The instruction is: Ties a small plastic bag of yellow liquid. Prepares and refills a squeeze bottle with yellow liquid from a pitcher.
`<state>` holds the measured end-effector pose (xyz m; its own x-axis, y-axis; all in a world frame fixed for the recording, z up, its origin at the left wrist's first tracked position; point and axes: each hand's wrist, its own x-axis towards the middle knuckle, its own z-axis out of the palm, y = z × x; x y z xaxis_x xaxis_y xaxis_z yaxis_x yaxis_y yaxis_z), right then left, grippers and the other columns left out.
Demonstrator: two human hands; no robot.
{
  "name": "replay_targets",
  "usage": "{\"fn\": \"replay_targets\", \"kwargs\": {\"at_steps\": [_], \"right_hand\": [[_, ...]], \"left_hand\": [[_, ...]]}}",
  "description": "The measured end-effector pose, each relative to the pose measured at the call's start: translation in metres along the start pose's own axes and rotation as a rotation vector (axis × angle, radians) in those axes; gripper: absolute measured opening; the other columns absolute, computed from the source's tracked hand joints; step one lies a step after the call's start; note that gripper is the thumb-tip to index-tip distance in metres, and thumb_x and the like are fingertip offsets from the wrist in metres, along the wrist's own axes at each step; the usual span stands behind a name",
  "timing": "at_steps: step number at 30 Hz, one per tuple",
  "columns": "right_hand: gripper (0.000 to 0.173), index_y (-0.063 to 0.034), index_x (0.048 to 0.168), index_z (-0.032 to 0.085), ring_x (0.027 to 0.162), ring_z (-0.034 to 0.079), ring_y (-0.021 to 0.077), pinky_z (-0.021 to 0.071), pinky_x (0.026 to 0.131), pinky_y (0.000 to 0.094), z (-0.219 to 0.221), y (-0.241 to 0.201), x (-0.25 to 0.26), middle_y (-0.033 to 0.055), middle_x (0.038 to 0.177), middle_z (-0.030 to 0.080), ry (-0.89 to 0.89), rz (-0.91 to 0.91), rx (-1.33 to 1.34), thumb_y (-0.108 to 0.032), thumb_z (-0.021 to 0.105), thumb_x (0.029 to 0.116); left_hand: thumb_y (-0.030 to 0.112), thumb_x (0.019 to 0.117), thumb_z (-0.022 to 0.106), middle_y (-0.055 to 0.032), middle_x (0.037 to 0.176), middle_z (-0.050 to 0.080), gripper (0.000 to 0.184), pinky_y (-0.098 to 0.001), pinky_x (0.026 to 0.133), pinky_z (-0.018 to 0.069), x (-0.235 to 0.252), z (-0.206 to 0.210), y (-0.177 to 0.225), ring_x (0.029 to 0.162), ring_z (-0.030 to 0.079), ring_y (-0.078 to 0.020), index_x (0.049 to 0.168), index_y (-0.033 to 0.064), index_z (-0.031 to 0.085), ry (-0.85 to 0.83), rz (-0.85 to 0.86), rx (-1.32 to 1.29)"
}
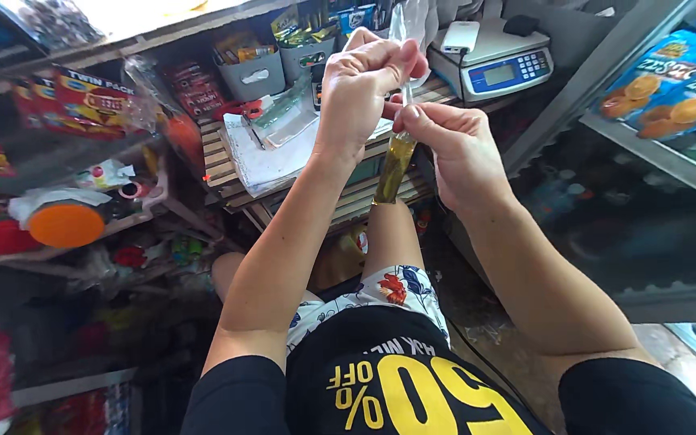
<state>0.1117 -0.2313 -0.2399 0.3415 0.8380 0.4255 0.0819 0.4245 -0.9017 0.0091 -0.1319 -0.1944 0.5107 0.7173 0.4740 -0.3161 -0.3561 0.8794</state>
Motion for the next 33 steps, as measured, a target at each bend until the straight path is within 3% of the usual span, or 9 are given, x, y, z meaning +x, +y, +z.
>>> {"fn": "replay_targets", "kwargs": {"at_steps": [4, 7, 12, 18, 21, 23, 25, 29, 33], "right_hand": [[0.028, -0.0068, 0.100, 0.074, 0.109, 0.068, 0.0089, 0.0519, 0.101, 0.0292, -0.002, -0.013, 0.018, 0.0012, 0.107, 0.076, -0.061, 0.013, 0.059, -0.013, 0.048, 0.1075], [0.030, -0.0081, 0.105, 0.068, 0.119, 0.066, 0.0108, 0.0484, 0.107, 0.0293, -0.011, -0.034, 0.040, 0.0043, 0.119, 0.075, -0.118, 0.030, 0.161, -0.016, 0.040, 0.1108], [0.031, -0.0118, 0.109, 0.066, 0.128, 0.059, 0.0103, 0.0455, 0.109, 0.0275, -0.021, -0.045, 0.061, 0.0022, 0.127, 0.071, -0.154, 0.062, 0.255, -0.021, 0.036, 0.1126], [0.029, -0.0072, 0.107, 0.069, 0.125, 0.063, 0.0122, 0.0461, 0.110, 0.0307, -0.018, -0.045, 0.045, 0.0045, 0.122, 0.074, -0.014, -0.033, 0.214, -0.016, 0.042, 0.1105], [0.030, -0.0035, 0.106, 0.070, 0.121, 0.066, 0.0156, 0.0477, 0.110, 0.0325, -0.008, -0.036, 0.041, 0.0084, 0.118, 0.075, -0.018, -0.059, 0.249, -0.012, 0.041, 0.1099], [0.030, -0.0035, 0.105, 0.069, 0.118, 0.067, 0.0152, 0.0490, 0.109, 0.0316, -0.006, -0.033, 0.041, 0.0086, 0.116, 0.075, -0.058, -0.033, 0.270, -0.013, 0.041, 0.1103], [0.031, -0.0035, 0.107, 0.068, 0.118, 0.067, 0.0158, 0.0488, 0.109, 0.0326, -0.007, -0.030, 0.041, 0.0088, 0.116, 0.075, -0.093, 0.001, 0.286, -0.014, 0.040, 0.1106], [0.030, -0.0029, 0.105, 0.071, 0.118, 0.067, 0.0155, 0.0484, 0.109, 0.0327, -0.015, -0.023, 0.033, 0.0085, 0.113, 0.076, -0.069, -0.017, 0.246, -0.012, 0.042, 0.1094], [0.029, -0.0005, 0.102, 0.072, 0.114, 0.067, 0.0139, 0.0524, 0.104, 0.0337, -0.011, -0.002, 0.009, 0.0075, 0.112, 0.075, 0.027, -0.111, 0.171, -0.009, 0.045, 0.1075]], "left_hand": [[0.026, 0.1126, 0.033, -0.0029, 0.114, 0.069, 0.039, -0.0301, 0.089, 0.0558, -0.010, -0.016, -0.021, 0.105, 0.066, -0.0114, 0.123, 0.0053, 0.064, -0.114, -0.144, -0.215], [0.057, 0.1077, 0.008, -0.0047, 0.137, 0.062, 0.070, -0.0390, 0.100, 0.0530, -0.047, -0.018, -0.052, 0.121, 0.062, -0.0177, 0.149, 0.0147, 0.046, -0.312, -0.429, -0.417], [0.041, 0.1092, 0.041, -0.0059, 0.103, 0.068, 0.042, -0.0214, 0.070, 0.0583, -0.086, -0.001, -0.061, 0.079, 0.069, -0.0106, 0.134, 0.0126, 0.057, -0.423, -0.484, -0.990], [0.003, 0.0901, 0.075, -0.0089, 0.112, 0.066, 0.045, -0.0299, 0.072, 0.0618, -0.086, 0.003, -0.060, 0.086, 0.069, -0.0139, 0.132, 0.0039, 0.058, 0.150, 0.175, 0.003], [0.008, 0.0934, 0.071, -0.0075, 0.109, 0.058, 0.051, -0.0279, 0.064, 0.0599, -0.082, -0.002, -0.061, 0.076, 0.064, -0.0122, 0.140, 0.0075, 0.049, 0.102, 0.092, 0.053], [0.032, 0.1057, 0.051, 0.0018, 0.104, 0.063, 0.037, -0.0219, 0.072, 0.0556, -0.083, -0.005, -0.057, 0.077, 0.062, -0.0051, 0.139, 0.0175, 0.049, -0.146, -0.211, -0.318], [0.063, 0.1046, 0.031, 0.0011, 0.117, 0.064, 0.061, -0.0175, 0.072, 0.0536, -0.083, -0.007, -0.056, 0.080, 0.062, -0.0027, 0.137, 0.0175, 0.057, -0.276, -0.414, -0.571], [0.035, 0.1082, 0.045, 0.0022, 0.122, 0.064, 0.032, -0.0201, 0.081, 0.0542, -0.087, -0.004, -0.063, 0.093, 0.063, -0.0020, 0.126, 0.0139, 0.061, -0.215, -0.256, -0.349], [0.016, 0.0920, 0.074, -0.0093, 0.132, 0.057, 0.032, -0.0362, 0.097, 0.0563, -0.087, -0.002, -0.086, 0.119, 0.060, -0.0174, 0.118, 0.0051, 0.057, -0.129, 0.111, 0.154]]}}
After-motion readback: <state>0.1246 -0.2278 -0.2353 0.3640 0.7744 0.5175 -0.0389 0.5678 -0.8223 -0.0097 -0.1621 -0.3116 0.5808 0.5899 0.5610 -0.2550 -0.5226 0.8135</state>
